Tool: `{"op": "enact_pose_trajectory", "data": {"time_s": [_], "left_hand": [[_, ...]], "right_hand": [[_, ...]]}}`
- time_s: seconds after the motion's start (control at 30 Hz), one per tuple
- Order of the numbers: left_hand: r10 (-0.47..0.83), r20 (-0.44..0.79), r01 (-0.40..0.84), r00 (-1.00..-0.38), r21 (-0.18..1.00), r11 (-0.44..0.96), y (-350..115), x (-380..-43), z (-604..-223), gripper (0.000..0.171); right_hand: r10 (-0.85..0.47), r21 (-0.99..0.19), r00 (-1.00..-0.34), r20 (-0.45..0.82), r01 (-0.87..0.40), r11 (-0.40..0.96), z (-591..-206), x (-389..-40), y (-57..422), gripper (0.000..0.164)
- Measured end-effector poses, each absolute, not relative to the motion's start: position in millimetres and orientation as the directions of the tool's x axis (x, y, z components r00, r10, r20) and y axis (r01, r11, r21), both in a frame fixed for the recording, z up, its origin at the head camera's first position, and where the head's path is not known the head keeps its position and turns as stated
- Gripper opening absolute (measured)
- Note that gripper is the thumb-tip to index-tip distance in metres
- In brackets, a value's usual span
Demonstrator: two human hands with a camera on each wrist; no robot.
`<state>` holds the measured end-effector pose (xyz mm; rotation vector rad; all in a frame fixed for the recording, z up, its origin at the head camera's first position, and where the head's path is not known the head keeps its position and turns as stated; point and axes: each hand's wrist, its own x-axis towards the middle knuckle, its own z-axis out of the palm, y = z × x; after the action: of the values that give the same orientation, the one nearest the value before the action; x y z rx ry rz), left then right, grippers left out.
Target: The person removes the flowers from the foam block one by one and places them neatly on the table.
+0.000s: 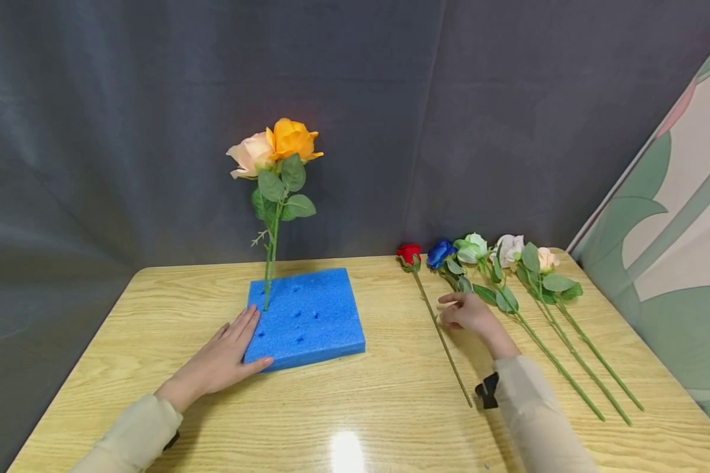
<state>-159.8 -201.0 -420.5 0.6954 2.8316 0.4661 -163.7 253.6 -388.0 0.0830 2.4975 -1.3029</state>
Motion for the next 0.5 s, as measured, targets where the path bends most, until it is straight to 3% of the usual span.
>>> {"op": "enact_pose_trajectory", "data": {"time_s": [0.23, 0.5], "left_hand": [[0.489, -0.115, 0.430, -0.865, 0.336, 0.838, -202, -162, -421, 0.101], [0.510, -0.089, 0.463, -0.855, 0.309, 0.831, -205, -162, -422, 0.108]], "right_hand": [[-0.110, -0.792, -0.951, -0.290, 0.174, 0.585, -363, -180, 236, 0.049], [-0.140, -0.833, -0.972, -0.187, 0.082, 0.547, -343, -200, 185, 0.042]]}}
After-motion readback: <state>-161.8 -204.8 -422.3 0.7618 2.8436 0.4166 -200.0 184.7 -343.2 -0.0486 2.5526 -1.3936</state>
